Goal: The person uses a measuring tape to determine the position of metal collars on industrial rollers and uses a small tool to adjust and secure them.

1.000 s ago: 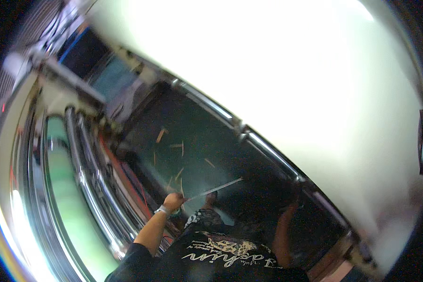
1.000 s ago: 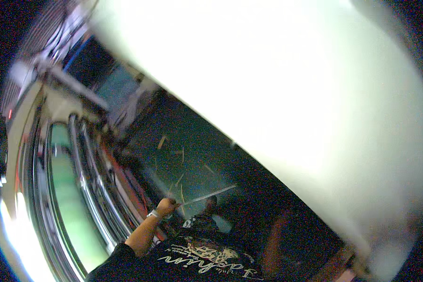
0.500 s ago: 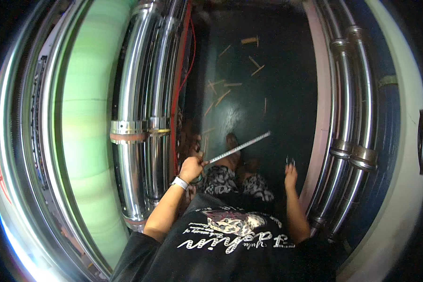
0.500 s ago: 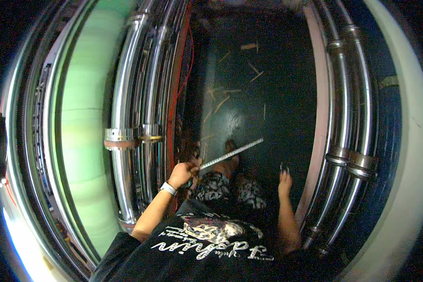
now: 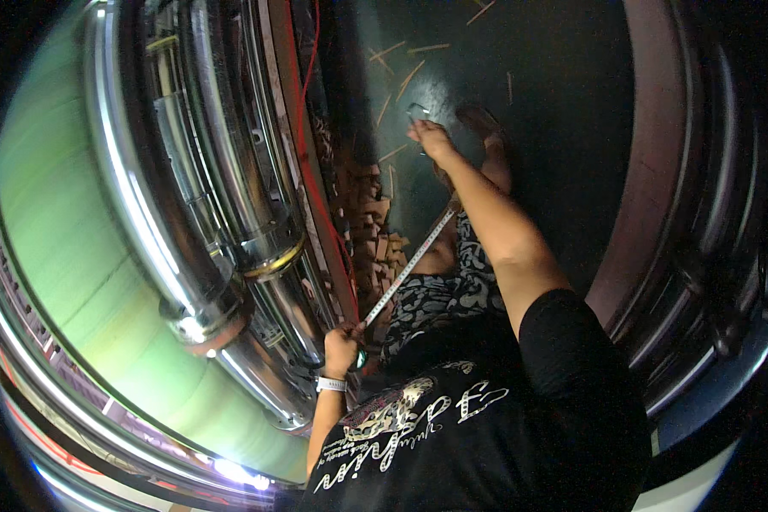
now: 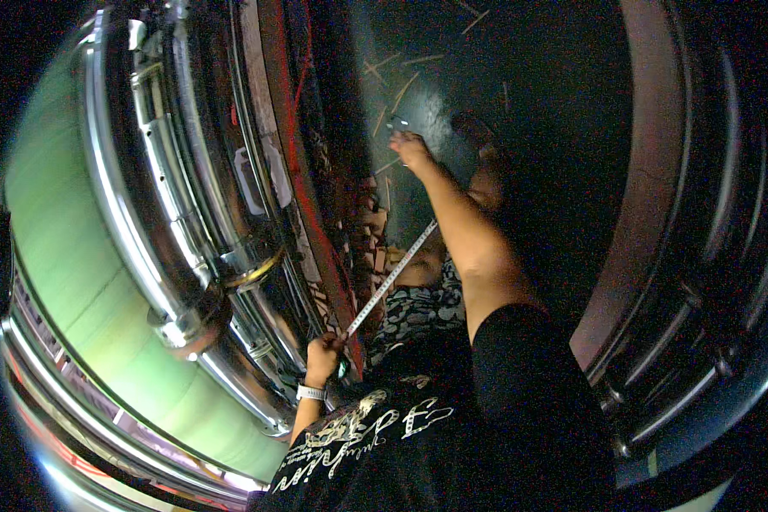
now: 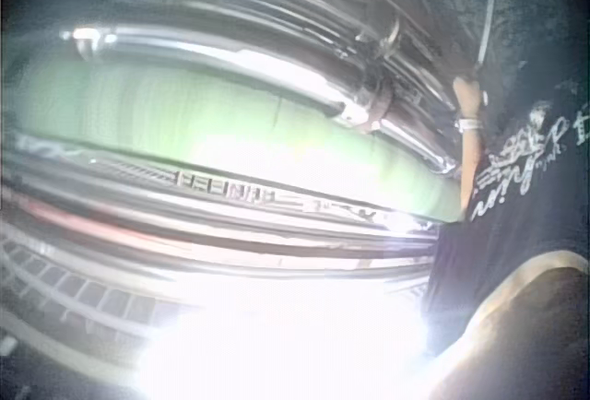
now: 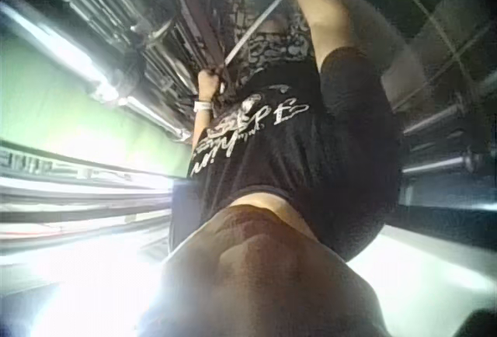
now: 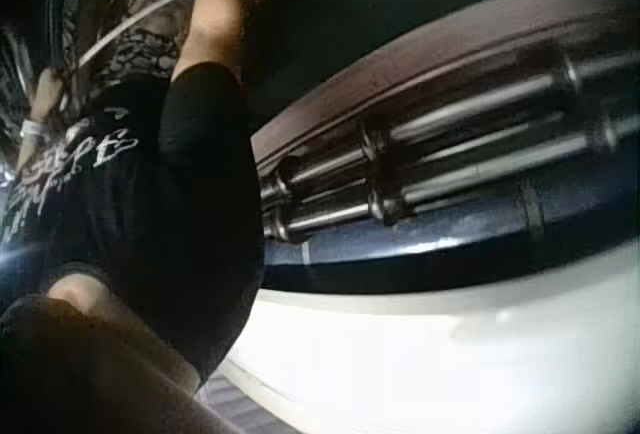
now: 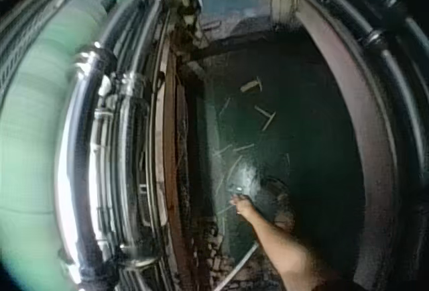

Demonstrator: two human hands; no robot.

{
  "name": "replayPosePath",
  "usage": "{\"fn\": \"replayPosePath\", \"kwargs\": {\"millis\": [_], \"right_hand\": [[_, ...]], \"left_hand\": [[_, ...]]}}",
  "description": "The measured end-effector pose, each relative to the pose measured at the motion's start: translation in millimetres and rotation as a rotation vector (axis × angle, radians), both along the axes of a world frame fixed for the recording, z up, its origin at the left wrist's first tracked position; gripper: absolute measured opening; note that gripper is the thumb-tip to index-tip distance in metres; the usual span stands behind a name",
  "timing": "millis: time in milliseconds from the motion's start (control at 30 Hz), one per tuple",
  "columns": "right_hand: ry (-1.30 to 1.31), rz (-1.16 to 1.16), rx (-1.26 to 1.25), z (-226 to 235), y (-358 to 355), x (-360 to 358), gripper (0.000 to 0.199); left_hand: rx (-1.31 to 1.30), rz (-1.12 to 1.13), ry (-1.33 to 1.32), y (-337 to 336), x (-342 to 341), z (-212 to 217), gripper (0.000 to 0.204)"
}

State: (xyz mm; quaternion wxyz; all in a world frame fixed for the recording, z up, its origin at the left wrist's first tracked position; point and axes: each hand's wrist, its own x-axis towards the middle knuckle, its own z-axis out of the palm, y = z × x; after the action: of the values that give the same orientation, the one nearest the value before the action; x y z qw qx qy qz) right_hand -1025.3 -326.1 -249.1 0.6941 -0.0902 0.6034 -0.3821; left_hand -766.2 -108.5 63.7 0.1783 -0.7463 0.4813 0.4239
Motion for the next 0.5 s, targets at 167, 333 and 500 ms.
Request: {"fn": "replayPosePath", "kwargs": {"millis": [167,333,500], "right_hand": [[0.002,0.249,-0.09,-47.6,-34.2,133.7,0.037],[0.393,0.538,-0.13,7.4,-70.6,229.5,0.033],[0.48,0.637,-0.119,-18.1,-53.2,231.8,0.034]], "left_hand": [[0.096,0.064,0.038,-6.9,8.3,-23.2,0.018],[0.009,0.129,0.008,0.2,7.8,-34.0,0.017],[0.013,0.265,-0.01,-9.3,-26.1,-41.1,0.024]]}}
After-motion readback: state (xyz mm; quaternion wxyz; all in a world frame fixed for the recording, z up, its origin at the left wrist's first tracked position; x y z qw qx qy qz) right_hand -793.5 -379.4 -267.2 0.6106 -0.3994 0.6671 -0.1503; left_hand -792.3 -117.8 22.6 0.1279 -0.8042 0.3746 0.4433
